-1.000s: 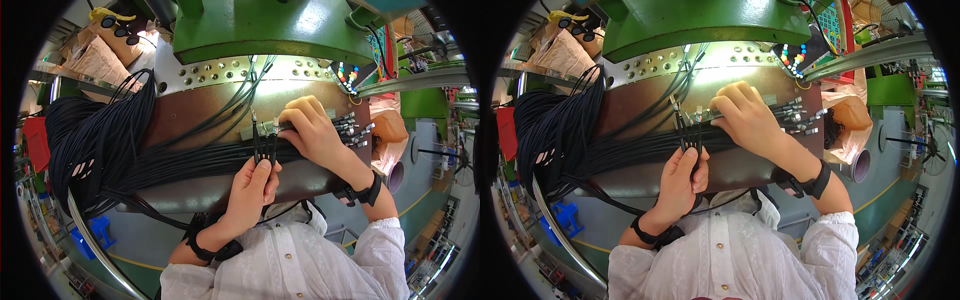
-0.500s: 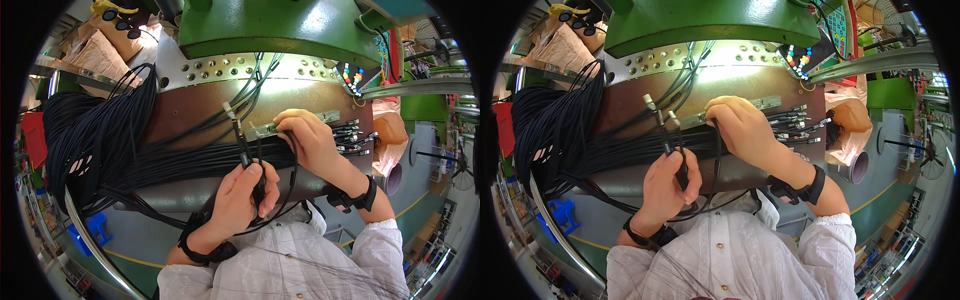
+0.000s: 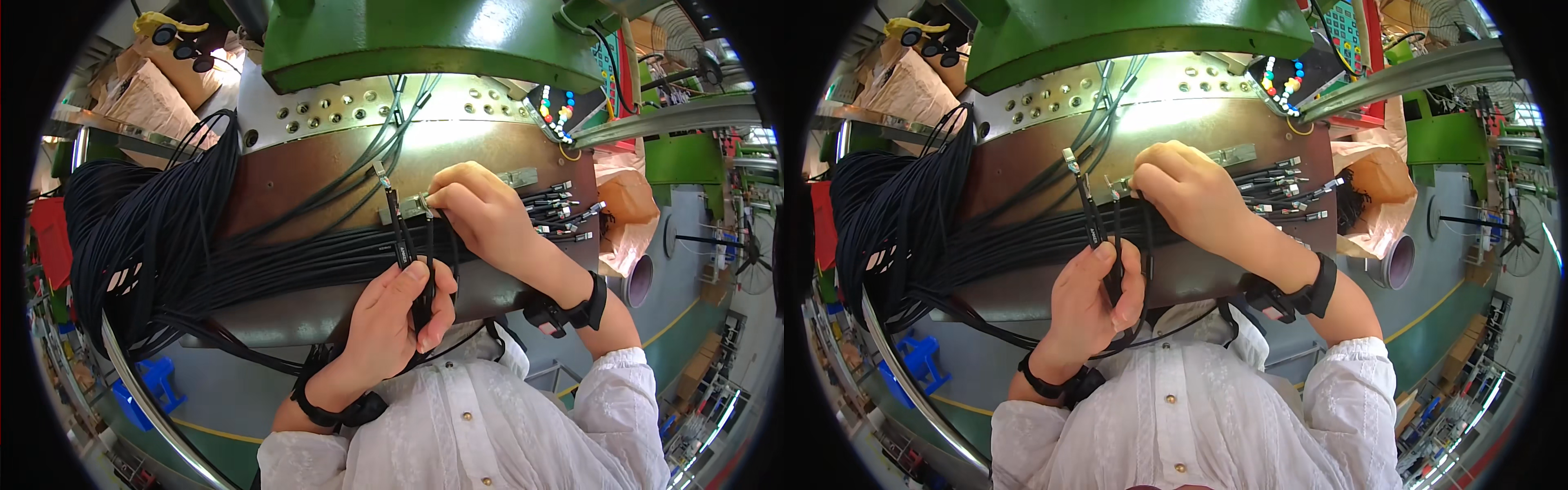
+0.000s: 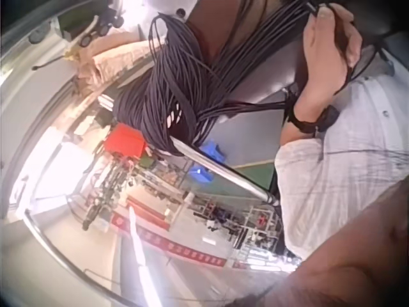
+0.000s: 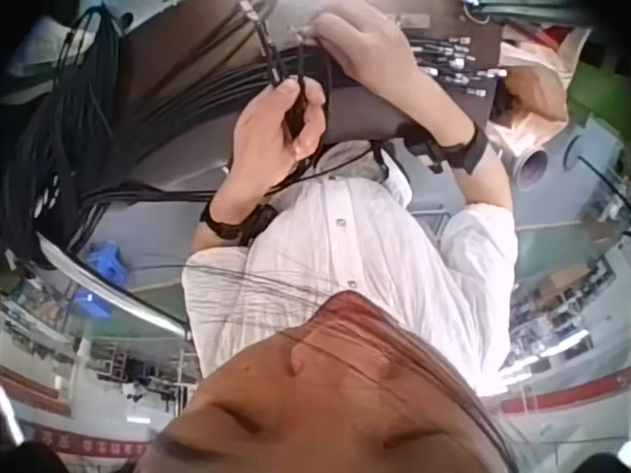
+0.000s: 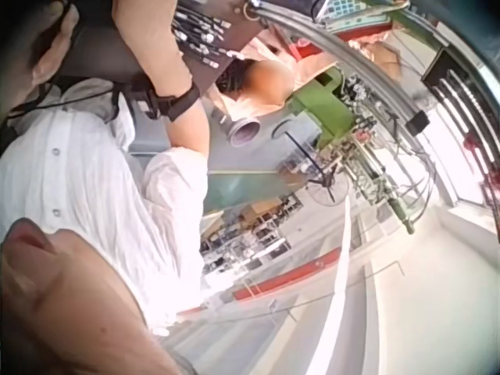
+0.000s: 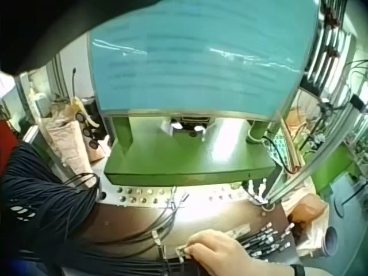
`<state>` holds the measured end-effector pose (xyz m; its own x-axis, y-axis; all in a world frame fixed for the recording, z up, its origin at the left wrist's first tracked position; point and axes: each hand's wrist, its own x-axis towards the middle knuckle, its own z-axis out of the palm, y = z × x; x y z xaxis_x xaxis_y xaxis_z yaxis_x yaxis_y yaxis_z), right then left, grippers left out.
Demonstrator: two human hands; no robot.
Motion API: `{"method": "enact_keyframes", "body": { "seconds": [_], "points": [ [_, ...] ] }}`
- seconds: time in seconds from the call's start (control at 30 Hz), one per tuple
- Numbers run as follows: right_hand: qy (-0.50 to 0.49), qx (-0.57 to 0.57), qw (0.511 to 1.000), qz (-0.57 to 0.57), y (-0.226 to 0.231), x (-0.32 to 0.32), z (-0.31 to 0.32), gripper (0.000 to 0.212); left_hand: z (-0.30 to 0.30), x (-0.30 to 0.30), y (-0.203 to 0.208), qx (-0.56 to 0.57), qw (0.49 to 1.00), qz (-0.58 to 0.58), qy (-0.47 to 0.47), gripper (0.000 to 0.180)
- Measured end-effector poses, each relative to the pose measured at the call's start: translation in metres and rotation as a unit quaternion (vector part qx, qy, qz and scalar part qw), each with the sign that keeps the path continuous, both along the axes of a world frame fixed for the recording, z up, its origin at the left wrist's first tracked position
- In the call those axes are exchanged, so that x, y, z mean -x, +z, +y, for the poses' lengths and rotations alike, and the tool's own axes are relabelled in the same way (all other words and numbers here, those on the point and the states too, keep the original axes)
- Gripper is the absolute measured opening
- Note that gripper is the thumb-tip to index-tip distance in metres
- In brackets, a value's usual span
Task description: The person repeatedly fits cable ends into slots on a fixture, places the fixture into a press machine, operates the machine with both hands, and removes the finished cables.
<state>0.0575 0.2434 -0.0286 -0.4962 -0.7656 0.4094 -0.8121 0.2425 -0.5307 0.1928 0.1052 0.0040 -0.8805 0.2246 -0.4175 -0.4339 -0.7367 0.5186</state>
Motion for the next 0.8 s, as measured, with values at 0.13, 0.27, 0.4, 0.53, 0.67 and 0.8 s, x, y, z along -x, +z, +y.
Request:
{"method": "enact_keyframes", "body": {
  "seconds": [0.13, 0.27, 0.4, 0.53, 0.67, 0.8],
  "points": [
    [0.006, 0.007, 1.000, 0.019, 0.004, 0.002, 0.005, 0.019, 0.001, 0.003, -0.003, -0.038, 0.999, -0.009, -0.002, 0.032],
    [0.009, 0.051, 0.994, 0.099, 0.026, -0.006, 0.001, 0.021, 0.003, 0.010, 0.009, -0.069, 0.996, -0.034, -0.043, 0.034],
    [-0.028, 0.068, 0.994, 0.075, 0.017, 0.000, 0.013, 0.023, 0.009, 0.004, 0.006, 0.209, 0.973, 0.092, 0.009, 0.037],
    [-0.031, 0.037, 0.998, 0.027, 0.006, 0.004, 0.018, 0.025, -0.007, 0.003, 0.014, 0.294, 0.949, 0.114, 0.000, 0.043],
    [-0.028, -0.018, 0.999, 0.026, 0.012, 0.003, 0.012, 0.026, -0.007, 0.008, 0.013, 0.182, 0.978, 0.070, -0.073, 0.046],
    [-0.024, -0.025, 0.998, 0.049, 0.022, 0.003, 0.017, 0.027, -0.004, 0.015, 0.010, 0.109, 0.988, 0.041, -0.098, 0.047]
  ]
}}
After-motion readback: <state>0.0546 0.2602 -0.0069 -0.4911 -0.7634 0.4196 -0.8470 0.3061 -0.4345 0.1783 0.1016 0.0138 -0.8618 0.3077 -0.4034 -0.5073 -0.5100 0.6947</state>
